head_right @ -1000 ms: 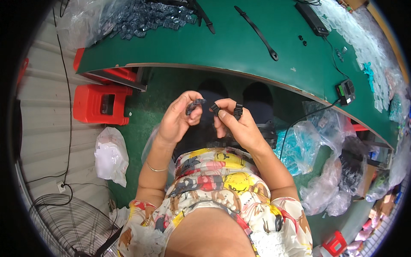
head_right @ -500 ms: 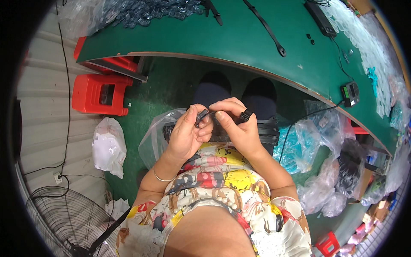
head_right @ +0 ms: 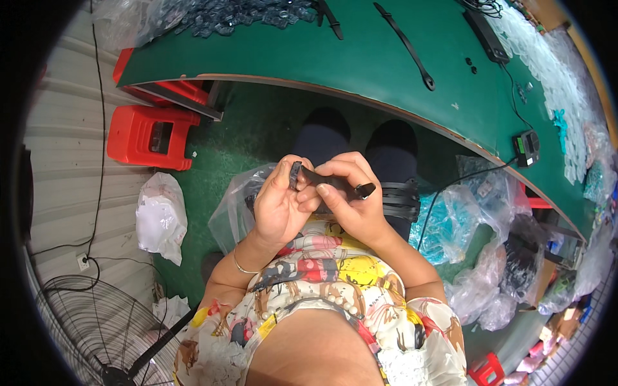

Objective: The person assembles small black plastic clips, black wires, and component housings by hand at a workbench.

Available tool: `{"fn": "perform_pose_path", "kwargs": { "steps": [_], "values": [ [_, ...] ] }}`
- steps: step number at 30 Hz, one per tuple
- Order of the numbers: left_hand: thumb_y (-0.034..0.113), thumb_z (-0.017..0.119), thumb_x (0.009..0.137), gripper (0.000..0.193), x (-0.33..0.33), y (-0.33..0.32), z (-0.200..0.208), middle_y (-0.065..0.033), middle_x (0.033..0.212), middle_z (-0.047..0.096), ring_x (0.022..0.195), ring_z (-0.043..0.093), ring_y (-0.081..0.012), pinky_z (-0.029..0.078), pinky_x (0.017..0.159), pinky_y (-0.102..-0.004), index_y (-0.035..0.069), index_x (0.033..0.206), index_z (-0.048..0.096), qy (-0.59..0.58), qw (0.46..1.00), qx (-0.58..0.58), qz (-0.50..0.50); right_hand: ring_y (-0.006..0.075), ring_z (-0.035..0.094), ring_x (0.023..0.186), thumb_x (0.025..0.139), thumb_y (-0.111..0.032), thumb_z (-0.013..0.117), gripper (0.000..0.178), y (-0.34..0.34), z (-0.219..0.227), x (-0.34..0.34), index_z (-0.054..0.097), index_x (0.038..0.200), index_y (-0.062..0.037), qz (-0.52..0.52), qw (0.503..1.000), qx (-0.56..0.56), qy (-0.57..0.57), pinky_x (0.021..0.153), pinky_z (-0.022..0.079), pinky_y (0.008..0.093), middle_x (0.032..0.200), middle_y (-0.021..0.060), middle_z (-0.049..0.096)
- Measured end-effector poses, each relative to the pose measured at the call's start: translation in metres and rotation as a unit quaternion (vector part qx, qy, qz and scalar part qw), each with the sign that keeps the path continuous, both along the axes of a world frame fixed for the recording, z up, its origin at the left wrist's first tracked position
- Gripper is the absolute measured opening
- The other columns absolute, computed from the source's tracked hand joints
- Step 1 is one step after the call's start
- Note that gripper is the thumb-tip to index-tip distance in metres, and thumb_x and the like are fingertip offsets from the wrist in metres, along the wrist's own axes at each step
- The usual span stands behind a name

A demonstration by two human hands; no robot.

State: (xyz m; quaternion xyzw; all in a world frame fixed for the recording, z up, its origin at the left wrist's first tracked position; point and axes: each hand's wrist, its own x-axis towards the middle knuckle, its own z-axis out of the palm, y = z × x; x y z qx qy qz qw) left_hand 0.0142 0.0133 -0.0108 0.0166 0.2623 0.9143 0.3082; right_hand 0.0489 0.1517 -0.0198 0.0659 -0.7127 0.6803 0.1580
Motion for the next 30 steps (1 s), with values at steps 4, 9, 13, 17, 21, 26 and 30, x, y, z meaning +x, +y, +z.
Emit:
{"fn": "perform_pose_path", "kwargs": {
  "steps": [4, 9, 13, 17, 21, 26, 30],
  "values": [
    [0.030, 0.037, 0.095, 0.026, 0.000, -0.001, 0.000, 0.0013, 0.076, 0.037, 0.064, 0.033, -0.0052, 0.031, 0.054, -0.0182, 0.006, 0.090, 0.044, -0.001, 1.000, -0.011, 0.006, 0.0170, 0.052, 0.078, 0.074, -0.001, 0.062, 0.020, 0.000, 0.000, 0.000, 0.057, 0.093, 0.0013, -0.007, 0.998, 0.052, 0.022, 0.069, 0.043, 0.0256, 0.089, 0.0105, 0.050],
    [0.030, 0.037, 0.095, 0.025, 0.005, 0.003, 0.000, 0.0022, 0.075, 0.038, 0.064, 0.033, -0.0045, 0.030, 0.054, -0.0173, 0.007, 0.091, 0.045, 0.002, 0.999, -0.040, 0.001, 0.0177, 0.052, 0.077, 0.073, 0.000, 0.062, 0.020, -0.009, 0.003, -0.001, 0.056, 0.093, 0.0010, -0.048, 0.997, 0.038, 0.036, 0.067, 0.043, 0.0256, 0.088, 0.0107, 0.050],
    [0.030, 0.040, 0.094, 0.026, 0.003, -0.001, -0.008, -0.0015, 0.084, 0.048, 0.071, 0.044, -0.0077, 0.039, 0.062, -0.0200, 0.005, 0.096, 0.047, 0.067, 0.994, -0.086, -0.019, 0.0181, 0.051, 0.077, 0.072, 0.001, 0.062, 0.019, -0.007, 0.002, -0.002, 0.056, 0.090, 0.0003, -0.041, 0.998, 0.027, 0.042, 0.065, 0.043, 0.0256, 0.090, 0.0111, 0.048],
    [0.011, 0.053, 0.088, 0.011, -0.005, -0.011, -0.002, -0.0001, 0.075, 0.052, 0.067, 0.048, -0.0069, 0.040, 0.059, -0.0218, 0.000, 0.088, 0.054, 0.297, 0.894, -0.333, 0.033, 0.0177, 0.050, 0.077, 0.071, 0.002, 0.061, 0.016, 0.005, 0.011, -0.001, 0.055, 0.085, -0.0013, -0.005, 0.995, 0.094, 0.021, 0.065, 0.042, 0.0255, 0.092, 0.0107, 0.046],
    [0.008, 0.057, 0.085, 0.011, -0.009, -0.017, -0.001, -0.0004, 0.073, 0.054, 0.066, 0.051, -0.0061, 0.043, 0.060, -0.0199, -0.001, 0.090, 0.054, 0.408, 0.793, -0.452, 0.030, 0.0165, 0.049, 0.078, 0.073, 0.005, 0.058, 0.009, 0.005, 0.008, -0.004, 0.054, 0.079, -0.0004, -0.007, 0.988, 0.148, 0.035, 0.064, 0.042, 0.0256, 0.093, 0.0097, 0.045],
    [0.007, 0.056, 0.085, 0.010, -0.012, -0.020, 0.003, -0.0011, 0.074, 0.055, 0.063, 0.049, -0.0052, 0.040, 0.057, -0.0179, 0.000, 0.092, 0.053, 0.320, 0.876, -0.359, -0.023, 0.0091, 0.040, 0.073, 0.084, -0.014, 0.055, 0.014, 0.013, 0.000, 0.002, 0.053, 0.075, -0.0029, 0.165, 0.944, -0.275, -0.079, 0.059, 0.036, 0.0205, 0.096, 0.0056, 0.042],
    [0.007, 0.052, 0.087, 0.012, -0.011, -0.018, 0.011, -0.0024, 0.079, 0.055, 0.061, 0.047, -0.0048, 0.038, 0.055, -0.0168, 0.000, 0.096, 0.053, 0.326, 0.877, -0.352, -0.029, 0.0076, 0.039, 0.072, 0.087, -0.022, 0.055, 0.021, 0.013, -0.006, -0.001, 0.053, 0.082, -0.0020, 0.198, 0.913, -0.340, -0.108, 0.058, 0.035, 0.0200, 0.098, 0.0055, 0.041]
  ]
}}
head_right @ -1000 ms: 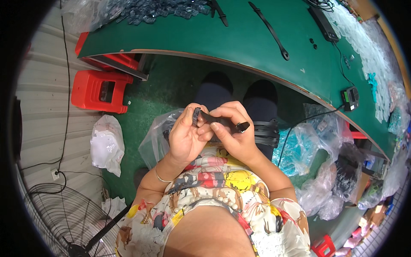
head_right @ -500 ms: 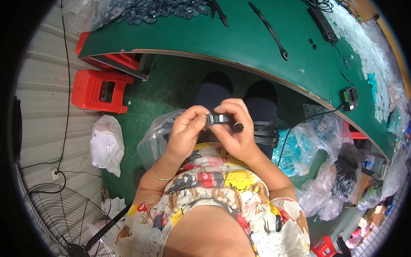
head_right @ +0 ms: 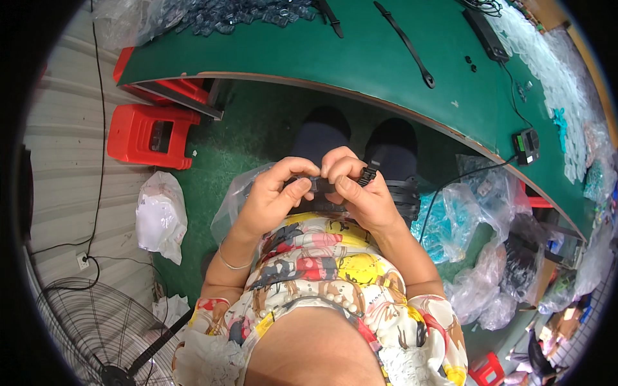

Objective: The person assembles small black plastic clips, black wires, and component housings by hand at a workbench.

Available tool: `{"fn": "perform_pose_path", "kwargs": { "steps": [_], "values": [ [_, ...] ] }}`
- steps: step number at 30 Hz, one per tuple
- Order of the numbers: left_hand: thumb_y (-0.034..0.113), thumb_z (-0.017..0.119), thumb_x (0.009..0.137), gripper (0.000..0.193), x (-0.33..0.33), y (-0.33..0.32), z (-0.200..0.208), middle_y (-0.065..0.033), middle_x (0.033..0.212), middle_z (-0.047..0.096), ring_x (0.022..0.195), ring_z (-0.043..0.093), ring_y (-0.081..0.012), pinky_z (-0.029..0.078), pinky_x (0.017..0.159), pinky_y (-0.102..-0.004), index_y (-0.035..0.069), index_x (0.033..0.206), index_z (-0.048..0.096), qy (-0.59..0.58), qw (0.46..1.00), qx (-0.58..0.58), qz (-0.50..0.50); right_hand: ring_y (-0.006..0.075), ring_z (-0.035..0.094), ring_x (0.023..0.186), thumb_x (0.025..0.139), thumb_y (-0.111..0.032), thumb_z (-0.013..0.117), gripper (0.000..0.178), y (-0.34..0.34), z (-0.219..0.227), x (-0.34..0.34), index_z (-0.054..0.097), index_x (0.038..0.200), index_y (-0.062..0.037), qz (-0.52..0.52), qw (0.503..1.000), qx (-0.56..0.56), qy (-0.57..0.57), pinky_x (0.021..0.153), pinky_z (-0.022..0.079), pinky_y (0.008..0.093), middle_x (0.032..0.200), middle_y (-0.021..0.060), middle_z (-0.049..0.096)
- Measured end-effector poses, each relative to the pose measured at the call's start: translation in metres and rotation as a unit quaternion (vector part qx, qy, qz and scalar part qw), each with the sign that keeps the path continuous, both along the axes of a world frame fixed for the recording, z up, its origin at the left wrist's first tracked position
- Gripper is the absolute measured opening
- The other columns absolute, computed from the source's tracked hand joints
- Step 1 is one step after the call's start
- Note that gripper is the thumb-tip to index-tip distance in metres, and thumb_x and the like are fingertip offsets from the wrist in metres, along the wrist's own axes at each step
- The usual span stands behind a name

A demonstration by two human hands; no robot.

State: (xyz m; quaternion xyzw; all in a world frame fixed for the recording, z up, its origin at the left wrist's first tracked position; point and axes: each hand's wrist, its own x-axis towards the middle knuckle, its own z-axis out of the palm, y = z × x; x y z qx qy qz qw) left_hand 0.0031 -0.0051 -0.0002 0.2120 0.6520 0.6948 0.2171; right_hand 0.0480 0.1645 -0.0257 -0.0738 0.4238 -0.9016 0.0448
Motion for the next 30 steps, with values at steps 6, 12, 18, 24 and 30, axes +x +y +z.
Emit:
{"fn": "perform_pose_path", "kwargs": {
  "steps": [6, 12, 18, 24, 30],
  "values": [
    [0.012, 0.046, 0.090, 0.014, -0.004, -0.010, -0.013, -0.0032, 0.080, 0.054, 0.062, 0.046, -0.0048, 0.037, 0.053, -0.0170, 0.004, 0.098, 0.053, -0.222, 0.967, 0.105, -0.073, 0.0102, 0.047, 0.083, 0.081, -0.014, 0.061, 0.020, -0.003, 0.003, -0.004, 0.055, 0.094, 0.0001, -0.008, 0.995, 0.100, -0.026, 0.066, 0.040, 0.0226, 0.100, 0.0059, 0.043],
    [0.013, 0.048, 0.089, 0.010, 0.001, -0.007, -0.012, -0.0021, 0.075, 0.050, 0.061, 0.046, -0.0064, 0.038, 0.054, -0.0174, 0.004, 0.089, 0.048, -0.293, 0.942, 0.157, -0.055, 0.0120, 0.051, 0.085, 0.072, -0.001, 0.067, 0.022, -0.002, -0.001, -0.003, 0.057, 0.092, 0.0021, -0.020, 0.964, 0.260, 0.045, 0.076, 0.043, 0.0256, 0.093, 0.0065, 0.048],
    [0.011, 0.050, 0.082, 0.007, 0.003, -0.010, -0.015, -0.0021, 0.075, 0.050, 0.065, 0.048, -0.0089, 0.039, 0.059, -0.0208, 0.005, 0.081, 0.047, -0.309, 0.922, 0.218, -0.086, 0.0136, 0.053, 0.081, 0.070, 0.002, 0.068, 0.021, -0.013, 0.003, 0.001, 0.059, 0.089, 0.0024, -0.035, 0.984, 0.172, 0.020, 0.072, 0.045, 0.0260, 0.089, 0.0068, 0.049],
    [0.008, 0.050, 0.080, 0.006, 0.005, -0.012, -0.014, -0.0043, 0.076, 0.052, 0.067, 0.049, -0.0106, 0.040, 0.062, -0.0224, 0.005, 0.076, 0.046, -0.334, 0.923, 0.178, -0.067, 0.0137, 0.053, 0.080, 0.070, 0.003, 0.067, 0.022, -0.012, 0.001, -0.002, 0.059, 0.090, 0.0019, -0.038, 0.966, 0.243, 0.081, 0.071, 0.046, 0.0254, 0.089, 0.0072, 0.049],
    [0.008, 0.052, 0.081, 0.007, 0.009, -0.014, -0.016, -0.0038, 0.077, 0.052, 0.069, 0.050, -0.0112, 0.039, 0.068, -0.0223, 0.004, 0.078, 0.048, -0.362, 0.895, 0.249, -0.073, 0.0138, 0.054, 0.080, 0.069, 0.002, 0.068, 0.022, -0.014, -0.001, -0.001, 0.059, 0.090, 0.0022, -0.031, 0.976, 0.199, 0.078, 0.071, 0.046, 0.0254, 0.090, 0.0074, 0.049]
  ]
}}
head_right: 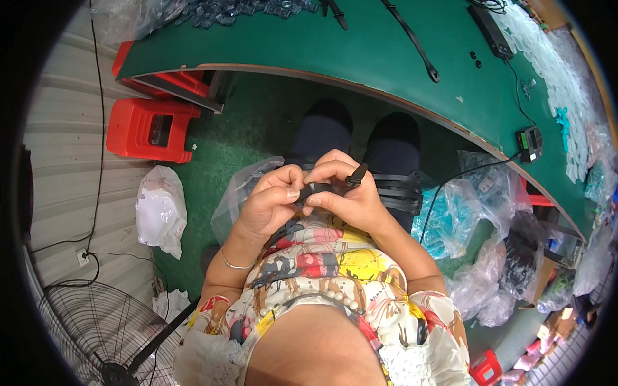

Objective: The person assembles small black plastic clips, black wires, and component housings by hand at a workbench.

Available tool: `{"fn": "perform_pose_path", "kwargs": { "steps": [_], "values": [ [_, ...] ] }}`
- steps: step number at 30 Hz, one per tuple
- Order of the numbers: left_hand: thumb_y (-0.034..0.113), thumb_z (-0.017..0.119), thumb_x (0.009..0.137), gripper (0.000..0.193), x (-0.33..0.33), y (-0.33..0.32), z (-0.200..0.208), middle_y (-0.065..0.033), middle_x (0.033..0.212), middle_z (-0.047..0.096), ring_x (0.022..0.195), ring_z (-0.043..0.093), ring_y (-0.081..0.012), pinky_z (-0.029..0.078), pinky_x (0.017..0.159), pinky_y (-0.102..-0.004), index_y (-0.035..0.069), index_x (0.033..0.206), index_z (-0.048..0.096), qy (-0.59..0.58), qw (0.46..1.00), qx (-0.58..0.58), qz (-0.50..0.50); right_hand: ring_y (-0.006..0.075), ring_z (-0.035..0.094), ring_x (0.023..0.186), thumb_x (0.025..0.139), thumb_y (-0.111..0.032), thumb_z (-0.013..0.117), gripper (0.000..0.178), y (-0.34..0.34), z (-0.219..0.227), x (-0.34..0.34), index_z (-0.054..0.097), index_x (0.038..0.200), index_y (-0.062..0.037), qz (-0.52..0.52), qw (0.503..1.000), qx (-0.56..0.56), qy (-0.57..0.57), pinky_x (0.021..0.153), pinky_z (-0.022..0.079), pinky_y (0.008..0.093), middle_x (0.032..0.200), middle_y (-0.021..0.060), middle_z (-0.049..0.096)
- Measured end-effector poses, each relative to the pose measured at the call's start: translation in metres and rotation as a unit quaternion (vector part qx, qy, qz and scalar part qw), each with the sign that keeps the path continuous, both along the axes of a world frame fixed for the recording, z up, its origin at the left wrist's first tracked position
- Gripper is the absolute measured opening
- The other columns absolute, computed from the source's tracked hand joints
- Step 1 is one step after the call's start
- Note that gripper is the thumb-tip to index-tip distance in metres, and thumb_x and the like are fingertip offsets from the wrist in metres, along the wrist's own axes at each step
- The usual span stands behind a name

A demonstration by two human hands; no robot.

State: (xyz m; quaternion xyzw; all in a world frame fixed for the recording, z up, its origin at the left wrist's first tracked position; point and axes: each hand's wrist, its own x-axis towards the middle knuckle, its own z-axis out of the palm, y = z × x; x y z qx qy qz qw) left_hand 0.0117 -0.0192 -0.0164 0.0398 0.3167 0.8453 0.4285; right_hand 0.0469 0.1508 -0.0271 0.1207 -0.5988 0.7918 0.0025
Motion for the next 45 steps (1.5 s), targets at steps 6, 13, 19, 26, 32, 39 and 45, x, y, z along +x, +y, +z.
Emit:
{"fn": "perform_pose_path", "kwargs": {
  "steps": [6, 13, 19, 26, 32, 39, 45],
  "values": [
    [0.008, 0.056, 0.083, 0.010, 0.001, 0.000, -0.002, -0.0030, 0.078, 0.052, 0.071, 0.050, -0.0096, 0.040, 0.066, -0.0208, 0.004, 0.082, 0.047, 0.001, 1.000, -0.011, 0.019, 0.0147, 0.054, 0.079, 0.068, 0.000, 0.071, 0.025, 0.004, 0.008, -0.006, 0.059, 0.091, 0.0012, 0.002, 0.994, 0.093, 0.060, 0.068, 0.046, 0.0256, 0.091, 0.0083, 0.048],
    [0.000, 0.062, 0.078, 0.018, -0.002, 0.007, -0.008, -0.0007, 0.080, 0.052, 0.074, 0.050, -0.0072, 0.041, 0.066, -0.0193, 0.005, 0.088, 0.048, 0.059, 0.993, -0.036, 0.092, 0.0226, 0.053, 0.078, 0.088, -0.017, 0.050, 0.020, 0.003, 0.009, -0.005, 0.059, 0.093, -0.0003, -0.185, 0.920, 0.282, 0.198, 0.069, 0.044, 0.0302, 0.091, 0.0106, 0.049],
    [-0.004, 0.065, 0.074, 0.022, 0.002, 0.005, -0.008, -0.0024, 0.088, 0.055, 0.082, 0.052, -0.0074, 0.044, 0.074, -0.0209, 0.000, 0.091, 0.053, 0.259, 0.939, -0.216, 0.074, 0.0186, 0.052, 0.060, 0.081, -0.007, 0.055, 0.012, 0.008, 0.013, 0.002, 0.056, 0.075, 0.0032, -0.021, 0.964, 0.261, -0.042, 0.055, 0.041, 0.0284, 0.069, 0.0106, 0.055],
    [0.010, 0.063, 0.080, 0.013, -0.001, 0.003, 0.002, -0.0007, 0.069, 0.058, 0.061, 0.049, -0.0056, 0.041, 0.054, -0.0207, -0.003, 0.082, 0.059, 0.377, 0.891, -0.254, -0.007, 0.0091, 0.048, 0.060, 0.081, -0.008, 0.056, 0.013, 0.008, 0.012, 0.009, 0.054, 0.071, 0.0010, 0.038, 0.986, 0.050, -0.152, 0.054, 0.038, 0.0234, 0.064, 0.0028, 0.052],
    [0.015, 0.056, 0.075, 0.018, 0.007, 0.001, -0.006, -0.0068, 0.064, 0.058, 0.045, 0.041, -0.0049, 0.030, 0.042, -0.0159, -0.003, 0.075, 0.057, 0.075, 0.995, -0.044, -0.055, 0.0083, 0.040, 0.054, 0.081, -0.018, 0.057, 0.028, 0.002, 0.010, 0.018, 0.049, 0.061, -0.0013, 0.096, 0.961, -0.176, -0.190, 0.049, 0.030, 0.0223, 0.060, 0.0024, 0.047],
    [0.016, 0.057, 0.077, 0.019, 0.014, 0.002, -0.015, -0.0061, 0.064, 0.056, 0.047, 0.044, -0.0055, 0.032, 0.043, -0.0159, -0.003, 0.077, 0.056, 0.003, 0.999, 0.011, -0.042, 0.0083, 0.037, 0.051, 0.082, -0.019, 0.057, 0.028, 0.002, 0.005, 0.024, 0.048, 0.063, -0.0016, 0.106, 0.948, -0.216, -0.210, 0.046, 0.028, 0.0214, 0.058, 0.0021, 0.043],
    [0.015, 0.056, 0.086, 0.017, 0.006, 0.007, 0.006, -0.0004, 0.067, 0.055, 0.049, 0.043, -0.0017, 0.032, 0.044, -0.0150, 0.001, 0.077, 0.058, 0.149, 0.976, -0.153, -0.034, 0.0139, 0.049, 0.075, 0.067, -0.017, 0.074, 0.027, 0.012, 0.019, 0.000, 0.061, 0.083, -0.0013, -0.014, 0.985, 0.162, 0.054, 0.060, 0.038, 0.0219, 0.082, 0.0047, 0.051]
  ]
}}
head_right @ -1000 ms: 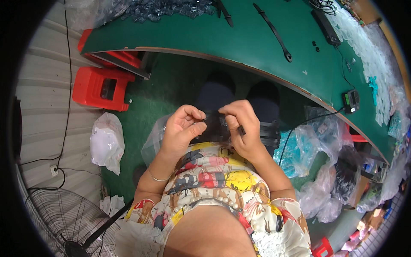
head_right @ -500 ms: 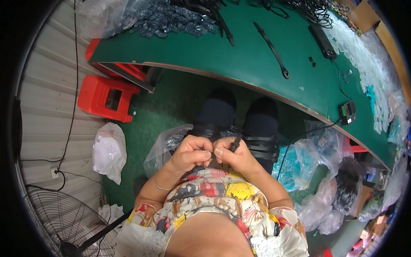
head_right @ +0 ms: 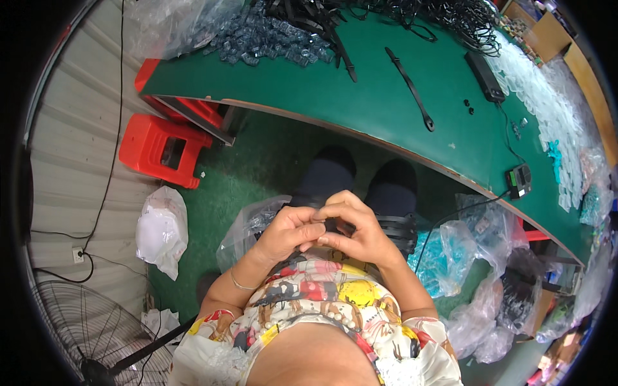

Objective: The person assembles small black plastic clips, black wires, and component housings by hand at a workbench.

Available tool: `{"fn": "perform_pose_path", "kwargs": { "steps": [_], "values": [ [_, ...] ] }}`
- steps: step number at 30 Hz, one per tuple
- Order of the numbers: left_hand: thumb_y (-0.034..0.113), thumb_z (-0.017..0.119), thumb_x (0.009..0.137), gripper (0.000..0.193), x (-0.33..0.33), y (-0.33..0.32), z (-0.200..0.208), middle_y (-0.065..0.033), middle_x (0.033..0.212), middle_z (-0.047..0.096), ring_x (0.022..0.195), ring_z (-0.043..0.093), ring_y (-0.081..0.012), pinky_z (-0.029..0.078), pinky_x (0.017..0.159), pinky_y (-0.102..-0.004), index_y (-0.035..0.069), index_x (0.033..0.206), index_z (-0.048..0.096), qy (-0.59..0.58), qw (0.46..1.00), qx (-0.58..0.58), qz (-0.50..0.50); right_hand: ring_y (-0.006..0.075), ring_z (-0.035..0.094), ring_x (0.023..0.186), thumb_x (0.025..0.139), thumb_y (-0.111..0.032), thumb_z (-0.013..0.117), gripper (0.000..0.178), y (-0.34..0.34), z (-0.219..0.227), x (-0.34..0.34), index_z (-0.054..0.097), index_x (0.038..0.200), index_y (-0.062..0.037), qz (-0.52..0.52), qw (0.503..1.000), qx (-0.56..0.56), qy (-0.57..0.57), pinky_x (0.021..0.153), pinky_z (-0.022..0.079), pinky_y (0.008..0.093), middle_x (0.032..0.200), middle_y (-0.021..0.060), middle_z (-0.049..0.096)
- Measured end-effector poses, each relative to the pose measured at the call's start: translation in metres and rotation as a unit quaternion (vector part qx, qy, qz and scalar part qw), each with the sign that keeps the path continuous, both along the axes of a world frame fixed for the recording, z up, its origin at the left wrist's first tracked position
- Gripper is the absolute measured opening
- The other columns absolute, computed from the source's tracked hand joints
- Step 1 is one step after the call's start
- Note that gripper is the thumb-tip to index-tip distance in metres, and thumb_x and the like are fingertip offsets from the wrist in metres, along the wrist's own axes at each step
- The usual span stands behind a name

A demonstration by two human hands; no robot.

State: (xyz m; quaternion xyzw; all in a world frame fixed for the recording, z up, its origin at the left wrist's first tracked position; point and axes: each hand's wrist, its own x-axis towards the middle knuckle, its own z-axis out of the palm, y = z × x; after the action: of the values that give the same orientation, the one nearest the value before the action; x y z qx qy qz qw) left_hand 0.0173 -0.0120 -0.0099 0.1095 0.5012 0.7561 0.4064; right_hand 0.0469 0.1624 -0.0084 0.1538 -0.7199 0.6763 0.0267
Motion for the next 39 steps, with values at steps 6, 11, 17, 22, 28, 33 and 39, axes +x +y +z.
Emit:
{"fn": "perform_pose_path", "kwargs": {
  "steps": [6, 11, 17, 22, 28, 33, 39],
  "values": [
    [0.019, 0.051, 0.089, 0.018, -0.009, 0.001, 0.006, 0.0002, 0.071, 0.055, 0.057, 0.045, -0.0030, 0.036, 0.053, -0.0164, 0.003, 0.081, 0.055, 0.065, 0.995, -0.077, -0.022, 0.0127, 0.053, 0.067, 0.069, -0.006, 0.071, 0.024, 0.007, -0.009, -0.003, 0.061, 0.090, -0.0020, -0.038, 0.997, 0.023, 0.070, 0.053, 0.041, 0.0208, 0.082, 0.0066, 0.056],
    [0.021, 0.053, 0.089, 0.020, -0.007, 0.006, 0.000, -0.0018, 0.071, 0.055, 0.056, 0.043, -0.0036, 0.035, 0.050, -0.0151, 0.002, 0.082, 0.055, -0.026, 0.999, 0.020, -0.001, 0.0113, 0.053, 0.069, 0.073, -0.007, 0.069, 0.020, 0.003, -0.020, 0.006, 0.060, 0.090, 0.0001, -0.039, 0.988, -0.141, -0.041, 0.060, 0.042, 0.0225, 0.084, 0.0067, 0.057],
    [0.024, 0.054, 0.088, 0.024, -0.006, 0.006, -0.015, -0.0059, 0.071, 0.056, 0.054, 0.044, -0.0057, 0.036, 0.049, -0.0156, 0.000, 0.086, 0.056, -0.100, 0.988, 0.120, -0.002, 0.0122, 0.054, 0.081, 0.076, -0.005, 0.066, 0.021, 0.001, -0.028, 0.010, 0.057, 0.094, 0.0024, -0.023, 0.955, -0.281, -0.098, 0.070, 0.043, 0.0249, 0.088, 0.0064, 0.055],
    [0.015, 0.055, 0.087, 0.015, -0.002, 0.010, -0.017, -0.0040, 0.076, 0.058, 0.057, 0.048, -0.0054, 0.038, 0.051, -0.0155, 0.001, 0.090, 0.058, -0.086, 0.990, 0.103, 0.038, 0.0104, 0.054, 0.081, 0.077, -0.003, 0.065, 0.021, 0.003, -0.026, 0.008, 0.056, 0.095, 0.0026, -0.030, 0.969, -0.231, -0.082, 0.069, 0.043, 0.0226, 0.088, 0.0053, 0.054],
    [0.017, 0.059, 0.085, 0.015, 0.006, 0.014, -0.039, -0.0025, 0.084, 0.058, 0.067, 0.051, -0.0093, 0.044, 0.062, -0.0221, 0.007, 0.095, 0.056, -0.316, 0.891, 0.258, 0.198, 0.0086, 0.053, 0.082, 0.078, 0.003, 0.061, 0.023, -0.004, -0.025, 0.008, 0.051, 0.100, 0.0025, -0.061, 0.977, -0.176, -0.107, 0.071, 0.044, 0.0212, 0.090, 0.0057, 0.055],
    [0.029, 0.050, 0.090, 0.024, -0.007, 0.018, -0.013, -0.0045, 0.076, 0.054, 0.071, 0.051, -0.0171, 0.043, 0.076, -0.0336, 0.006, 0.088, 0.052, -0.195, 0.923, 0.131, 0.303, 0.0105, 0.052, 0.074, 0.082, -0.002, 0.056, 0.019, -0.005, -0.019, 0.003, 0.051, 0.100, 0.0004, -0.024, 0.996, -0.036, -0.082, 0.065, 0.043, 0.0227, 0.085, 0.0047, 0.055],
    [0.014, 0.055, 0.087, 0.019, -0.007, 0.014, 0.002, -0.0036, 0.081, 0.053, 0.075, 0.051, -0.0097, 0.042, 0.075, -0.0249, 0.002, 0.099, 0.047, 0.032, 0.983, 0.107, 0.143, 0.0335, 0.058, 0.074, 0.075, 0.000, 0.058, 0.025, -0.006, -0.016, -0.001, 0.051, 0.099, -0.0007, -0.097, 0.978, 0.182, -0.002, 0.069, 0.047, 0.0332, 0.085, 0.0147, 0.056]
  ]
}}
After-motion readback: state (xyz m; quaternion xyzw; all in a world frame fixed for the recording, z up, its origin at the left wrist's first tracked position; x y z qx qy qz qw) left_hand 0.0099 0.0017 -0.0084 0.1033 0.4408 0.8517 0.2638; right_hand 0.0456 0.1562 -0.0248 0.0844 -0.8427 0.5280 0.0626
